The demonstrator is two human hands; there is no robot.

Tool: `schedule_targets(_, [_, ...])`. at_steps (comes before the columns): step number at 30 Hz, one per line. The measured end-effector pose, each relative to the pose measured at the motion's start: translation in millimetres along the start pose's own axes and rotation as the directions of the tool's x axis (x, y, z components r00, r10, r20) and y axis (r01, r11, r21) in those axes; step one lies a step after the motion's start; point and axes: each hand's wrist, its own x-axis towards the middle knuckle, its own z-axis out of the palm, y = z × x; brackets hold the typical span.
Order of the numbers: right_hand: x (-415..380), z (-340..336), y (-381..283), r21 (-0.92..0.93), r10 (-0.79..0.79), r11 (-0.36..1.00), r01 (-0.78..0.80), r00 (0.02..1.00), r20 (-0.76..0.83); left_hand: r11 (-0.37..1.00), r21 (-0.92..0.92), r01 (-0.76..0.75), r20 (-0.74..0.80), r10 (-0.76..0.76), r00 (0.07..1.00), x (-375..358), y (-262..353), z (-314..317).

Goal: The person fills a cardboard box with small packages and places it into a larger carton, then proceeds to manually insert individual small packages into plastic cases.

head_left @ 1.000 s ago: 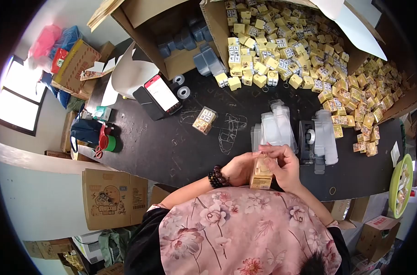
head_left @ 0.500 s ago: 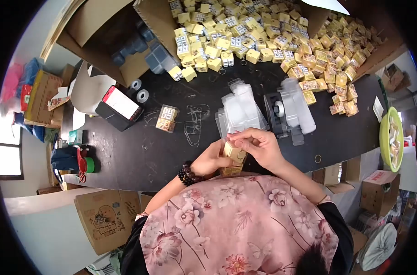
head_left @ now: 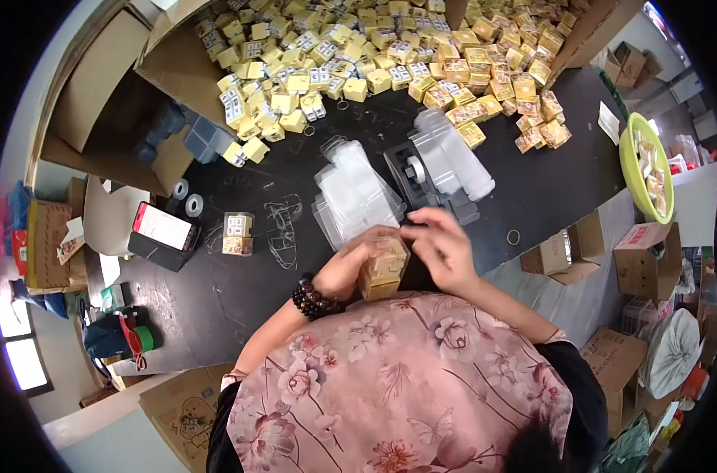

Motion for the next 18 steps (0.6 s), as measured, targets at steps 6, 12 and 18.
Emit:
schedule_targets(6, [-2, -25, 70, -0.007, 0.579, 0.814, -0.581, 0.811, -0.081, 0.976, 0.106, 0.188, 0.029, -0.192, 0.981, 62, 7, -9])
schedule_targets(12, [-2, -41, 39, 0.737, 0.810, 0.119, -0.666, 0.495, 0.316, 0.977, 0.056, 0.207, -0.028, -0.206, 0.978, 64, 10, 2])
schedule_targets(18, [-44, -14, 82, 0.626, 0.808, 0.376, -0.683, 0.572, 0.139, 0.978, 0.079, 0.191, -0.032, -0.189, 0.982, 67, 5, -3])
